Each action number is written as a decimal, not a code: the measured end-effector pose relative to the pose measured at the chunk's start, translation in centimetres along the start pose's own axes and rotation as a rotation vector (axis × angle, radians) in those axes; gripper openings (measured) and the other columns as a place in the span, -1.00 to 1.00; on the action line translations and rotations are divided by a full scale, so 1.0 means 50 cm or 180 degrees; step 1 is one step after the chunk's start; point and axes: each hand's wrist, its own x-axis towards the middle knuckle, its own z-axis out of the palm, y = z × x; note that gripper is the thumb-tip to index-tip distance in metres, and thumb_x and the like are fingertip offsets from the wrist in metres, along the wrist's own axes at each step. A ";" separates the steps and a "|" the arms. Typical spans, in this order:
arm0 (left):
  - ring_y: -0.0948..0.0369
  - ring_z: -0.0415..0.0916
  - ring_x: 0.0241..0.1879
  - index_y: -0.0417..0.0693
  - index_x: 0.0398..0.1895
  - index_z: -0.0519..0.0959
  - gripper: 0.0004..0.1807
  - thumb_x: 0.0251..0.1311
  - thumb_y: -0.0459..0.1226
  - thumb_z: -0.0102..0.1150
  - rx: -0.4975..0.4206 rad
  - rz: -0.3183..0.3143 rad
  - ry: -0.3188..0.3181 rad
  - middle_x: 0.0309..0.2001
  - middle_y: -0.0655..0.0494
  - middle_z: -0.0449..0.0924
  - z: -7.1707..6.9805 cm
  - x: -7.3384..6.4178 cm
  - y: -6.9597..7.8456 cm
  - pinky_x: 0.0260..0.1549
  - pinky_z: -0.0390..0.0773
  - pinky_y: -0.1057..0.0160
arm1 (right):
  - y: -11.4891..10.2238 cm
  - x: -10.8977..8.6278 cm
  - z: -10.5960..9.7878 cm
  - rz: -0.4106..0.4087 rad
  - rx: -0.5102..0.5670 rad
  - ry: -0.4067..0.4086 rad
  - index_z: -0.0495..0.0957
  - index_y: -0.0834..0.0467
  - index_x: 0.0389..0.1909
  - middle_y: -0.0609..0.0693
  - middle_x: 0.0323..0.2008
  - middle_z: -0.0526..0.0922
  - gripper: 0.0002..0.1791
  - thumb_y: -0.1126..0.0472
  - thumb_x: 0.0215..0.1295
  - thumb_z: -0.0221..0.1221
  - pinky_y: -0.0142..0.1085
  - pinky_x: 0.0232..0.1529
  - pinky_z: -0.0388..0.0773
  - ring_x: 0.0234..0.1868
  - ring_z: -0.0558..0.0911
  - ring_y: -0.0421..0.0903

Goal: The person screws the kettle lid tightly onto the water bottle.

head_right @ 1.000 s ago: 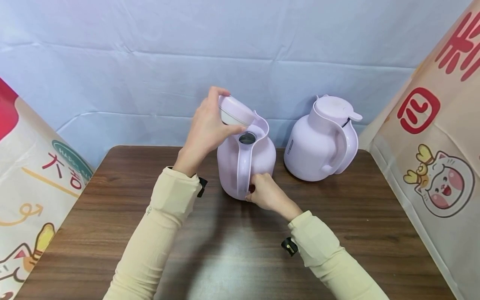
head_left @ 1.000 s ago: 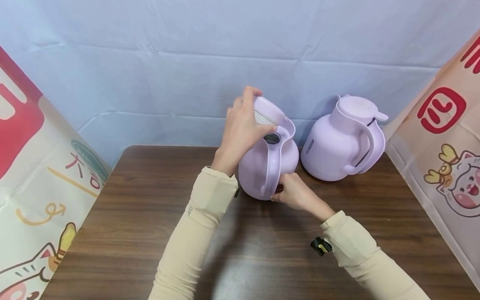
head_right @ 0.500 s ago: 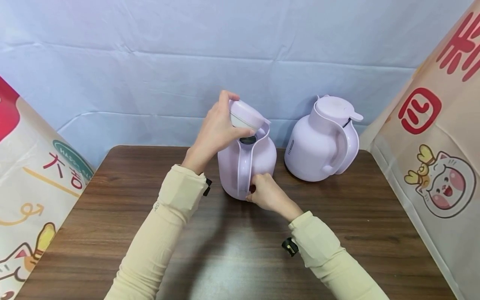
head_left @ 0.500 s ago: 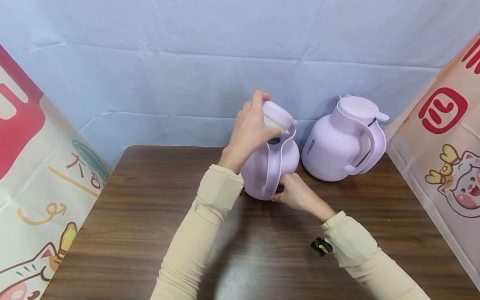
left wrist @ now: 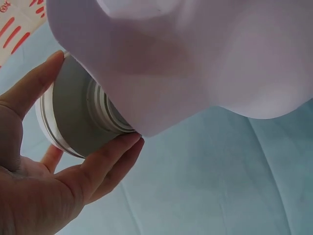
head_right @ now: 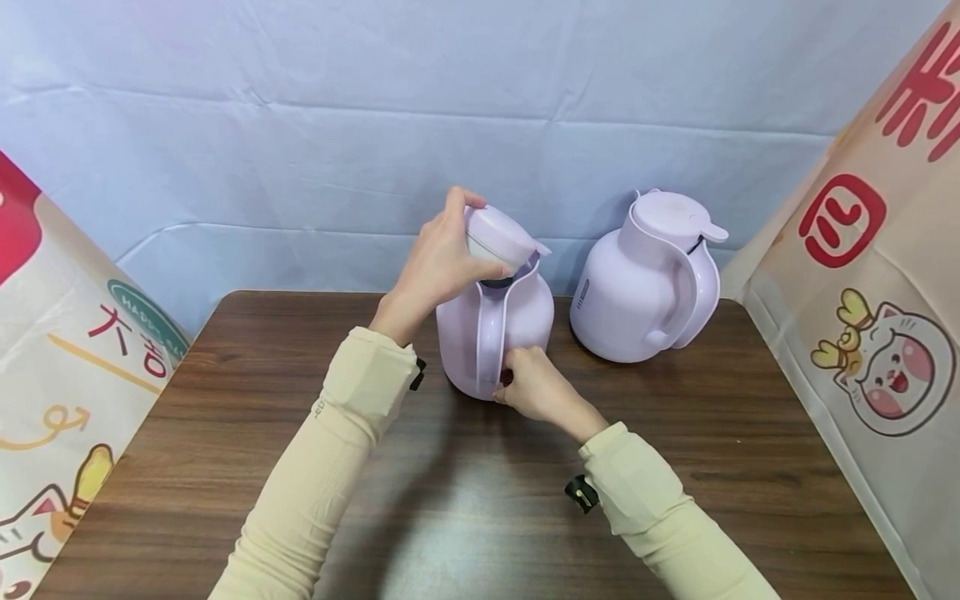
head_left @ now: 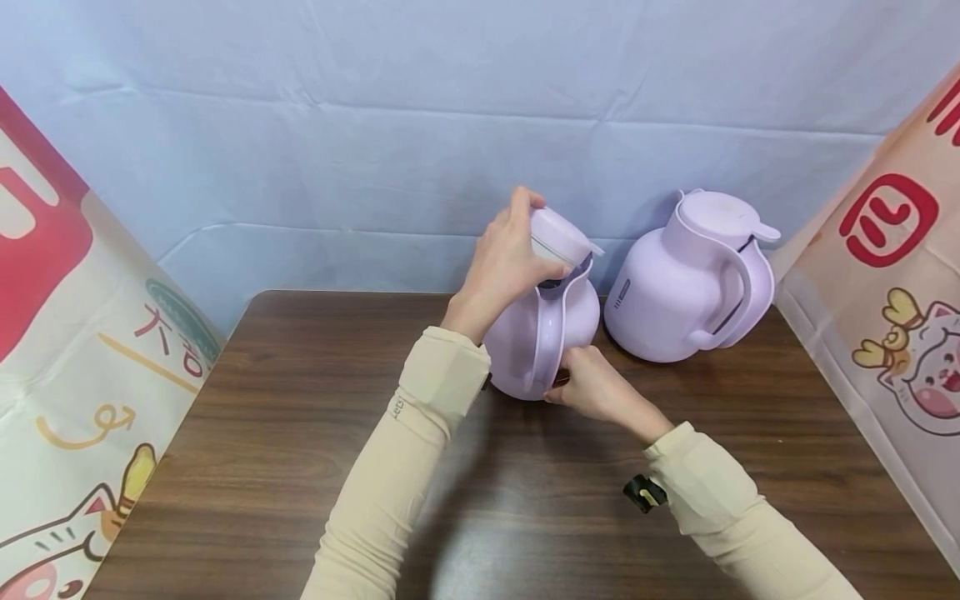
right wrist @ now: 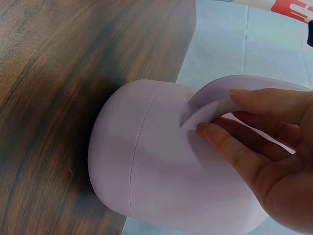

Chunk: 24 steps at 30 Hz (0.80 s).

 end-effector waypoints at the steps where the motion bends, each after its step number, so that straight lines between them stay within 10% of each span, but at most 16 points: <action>1: 0.11 0.41 -0.15 0.02 0.11 0.19 -0.20 -0.22 -0.22 0.46 0.0002 0.0006 0.0001 -0.02 0.05 0.42 0.001 0.000 -0.001 -0.22 0.39 0.23 | 0.000 0.000 0.000 0.0015 -0.0001 -0.0008 0.60 0.23 -0.44 -0.03 -0.50 0.63 -0.74 0.37 -0.27 0.39 -0.18 -0.31 0.51 -0.37 0.60 -0.04; 24: 0.08 0.43 -0.14 0.04 0.11 0.21 -0.19 -0.25 -0.24 0.47 0.0113 0.0032 -0.0077 0.02 0.07 0.45 0.015 0.001 -0.013 -0.18 0.38 0.22 | 0.001 0.001 -0.005 -0.0017 0.0024 -0.0013 0.59 0.25 -0.48 -0.01 -0.53 0.62 -0.76 0.37 -0.27 0.39 -0.21 -0.37 0.50 -0.42 0.60 -0.06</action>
